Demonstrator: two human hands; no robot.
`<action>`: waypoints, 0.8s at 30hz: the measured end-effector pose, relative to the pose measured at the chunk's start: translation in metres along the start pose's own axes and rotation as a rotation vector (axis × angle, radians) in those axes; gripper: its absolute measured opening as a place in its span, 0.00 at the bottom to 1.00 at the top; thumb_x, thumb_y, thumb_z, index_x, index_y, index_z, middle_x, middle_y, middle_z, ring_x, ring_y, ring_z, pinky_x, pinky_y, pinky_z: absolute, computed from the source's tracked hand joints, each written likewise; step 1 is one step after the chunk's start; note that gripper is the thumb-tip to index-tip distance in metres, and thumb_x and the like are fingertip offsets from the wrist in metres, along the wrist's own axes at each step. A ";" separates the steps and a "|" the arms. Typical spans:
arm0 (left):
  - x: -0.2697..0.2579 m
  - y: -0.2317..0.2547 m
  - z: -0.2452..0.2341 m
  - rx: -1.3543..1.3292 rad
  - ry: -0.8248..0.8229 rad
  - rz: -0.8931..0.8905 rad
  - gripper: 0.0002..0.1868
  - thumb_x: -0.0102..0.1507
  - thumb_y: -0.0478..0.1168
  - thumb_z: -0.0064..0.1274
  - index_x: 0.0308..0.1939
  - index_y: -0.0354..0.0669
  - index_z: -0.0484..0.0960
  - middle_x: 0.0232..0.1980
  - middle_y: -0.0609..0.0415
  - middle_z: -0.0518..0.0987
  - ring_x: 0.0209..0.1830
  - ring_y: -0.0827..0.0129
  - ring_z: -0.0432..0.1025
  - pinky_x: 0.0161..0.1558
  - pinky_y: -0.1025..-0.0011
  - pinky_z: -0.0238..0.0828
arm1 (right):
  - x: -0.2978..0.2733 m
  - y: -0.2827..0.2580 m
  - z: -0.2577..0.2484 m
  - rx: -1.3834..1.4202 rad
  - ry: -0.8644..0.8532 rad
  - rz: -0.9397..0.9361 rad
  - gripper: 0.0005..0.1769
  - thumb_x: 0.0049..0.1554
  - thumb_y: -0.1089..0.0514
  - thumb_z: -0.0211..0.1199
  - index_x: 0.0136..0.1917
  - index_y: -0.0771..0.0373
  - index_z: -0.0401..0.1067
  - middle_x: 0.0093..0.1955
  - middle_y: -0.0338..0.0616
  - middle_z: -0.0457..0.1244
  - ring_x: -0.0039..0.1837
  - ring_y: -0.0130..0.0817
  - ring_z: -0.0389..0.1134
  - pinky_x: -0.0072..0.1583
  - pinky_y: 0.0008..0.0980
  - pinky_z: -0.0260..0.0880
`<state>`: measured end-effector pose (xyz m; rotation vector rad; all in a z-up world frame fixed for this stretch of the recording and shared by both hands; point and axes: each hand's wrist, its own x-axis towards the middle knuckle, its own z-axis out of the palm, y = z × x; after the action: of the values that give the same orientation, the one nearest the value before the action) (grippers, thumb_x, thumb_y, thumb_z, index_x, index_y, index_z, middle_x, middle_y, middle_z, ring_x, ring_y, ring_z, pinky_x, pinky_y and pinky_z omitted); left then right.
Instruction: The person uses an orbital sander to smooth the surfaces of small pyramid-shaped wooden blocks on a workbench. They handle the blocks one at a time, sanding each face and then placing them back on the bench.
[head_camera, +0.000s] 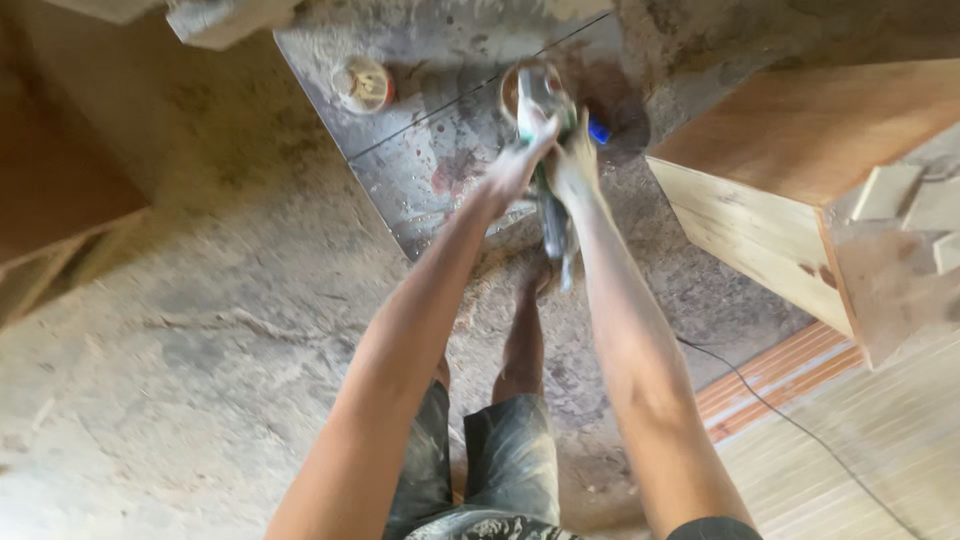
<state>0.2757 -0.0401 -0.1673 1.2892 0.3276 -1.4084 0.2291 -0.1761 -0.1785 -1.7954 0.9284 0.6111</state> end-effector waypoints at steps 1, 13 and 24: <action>-0.028 -0.014 0.003 0.082 -0.036 0.052 0.57 0.62 0.77 0.36 0.77 0.34 0.50 0.76 0.36 0.60 0.71 0.50 0.64 0.65 0.51 0.67 | -0.029 0.013 -0.011 0.233 -0.040 -0.062 0.43 0.62 0.33 0.52 0.76 0.65 0.50 0.52 0.46 0.67 0.42 0.33 0.72 0.41 0.37 0.79; -0.271 -0.047 0.188 -0.307 -0.314 0.174 0.33 0.67 0.51 0.51 0.72 0.40 0.61 0.61 0.52 0.74 0.50 0.65 0.73 0.52 0.64 0.76 | -0.434 0.130 -0.127 1.813 -0.679 -0.109 0.46 0.55 0.30 0.70 0.67 0.71 0.65 0.40 0.47 0.65 0.38 0.37 0.70 0.40 0.33 0.73; -0.313 0.060 0.401 0.493 -0.116 0.388 0.18 0.59 0.47 0.66 0.41 0.39 0.77 0.39 0.53 0.82 0.35 0.73 0.76 0.40 0.71 0.80 | -0.506 0.117 -0.284 0.920 -0.049 -0.076 0.37 0.42 0.53 0.77 0.60 0.68 0.67 0.45 0.49 0.65 0.40 0.37 0.70 0.43 0.35 0.75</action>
<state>0.0492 -0.2104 0.2595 1.5548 -0.3576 -1.2573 -0.1610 -0.3026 0.2479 -0.9735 0.8949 0.1186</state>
